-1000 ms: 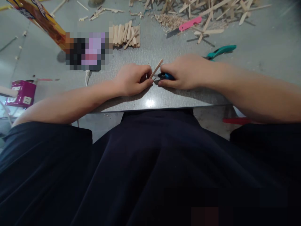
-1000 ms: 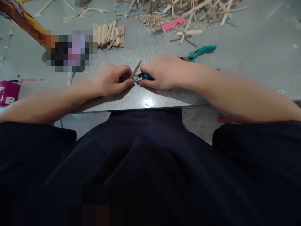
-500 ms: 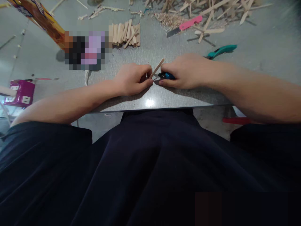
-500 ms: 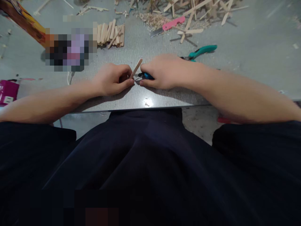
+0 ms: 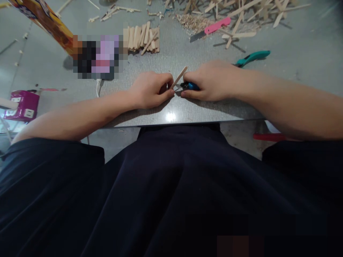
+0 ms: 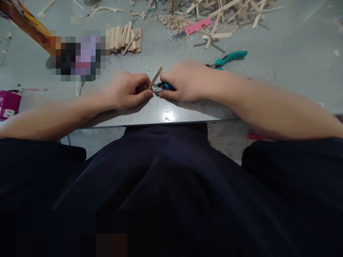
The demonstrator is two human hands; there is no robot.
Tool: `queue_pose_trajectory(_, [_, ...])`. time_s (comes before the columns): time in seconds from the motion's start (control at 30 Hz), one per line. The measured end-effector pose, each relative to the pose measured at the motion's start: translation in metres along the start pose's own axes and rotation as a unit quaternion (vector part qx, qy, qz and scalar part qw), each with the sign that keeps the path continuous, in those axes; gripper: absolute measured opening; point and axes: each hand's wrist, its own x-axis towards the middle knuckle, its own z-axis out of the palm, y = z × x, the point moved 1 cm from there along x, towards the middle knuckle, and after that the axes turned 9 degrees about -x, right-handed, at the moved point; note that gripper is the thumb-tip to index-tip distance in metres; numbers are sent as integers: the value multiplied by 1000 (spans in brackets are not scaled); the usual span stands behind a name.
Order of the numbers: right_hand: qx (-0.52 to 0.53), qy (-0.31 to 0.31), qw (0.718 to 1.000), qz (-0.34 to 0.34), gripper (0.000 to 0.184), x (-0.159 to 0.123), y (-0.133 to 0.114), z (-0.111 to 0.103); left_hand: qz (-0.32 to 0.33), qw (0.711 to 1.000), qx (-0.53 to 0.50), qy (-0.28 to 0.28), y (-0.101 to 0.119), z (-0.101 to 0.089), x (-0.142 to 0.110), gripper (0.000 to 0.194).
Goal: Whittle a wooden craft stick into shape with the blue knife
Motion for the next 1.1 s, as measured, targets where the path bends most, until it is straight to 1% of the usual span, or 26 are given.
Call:
queue_pose_trajectory(0.13, [-15,-4,1000,-4,57,0,-1,-1,0,1000,-4,2,-1,0,0,19])
queue_pose_trajectory(0.23, [-25,-4,1000,-2,56,0,-2,0,9,1000,-2,6,-3,1,0,20])
queue_pose_trajectory(0.57, [-23,-5,1000,-4,54,-1,-2,-2,7,1000,7,3,-3,2,1,22])
queue_pose_trajectory(0.77, [-19,-2,1000,11,52,0,-3,1,10,1000,4,2,-2,0,0,23])
queue_pose_trajectory(1.0, [-36,-6,999,17,48,-3,-9,-5,13,1000,7,-5,1,-2,-1,23])
queue_pose_trajectory(1.1, [-25,-11,1000,12,51,-4,-9,-7,20,1000,4,-3,-2,-2,-1,22])
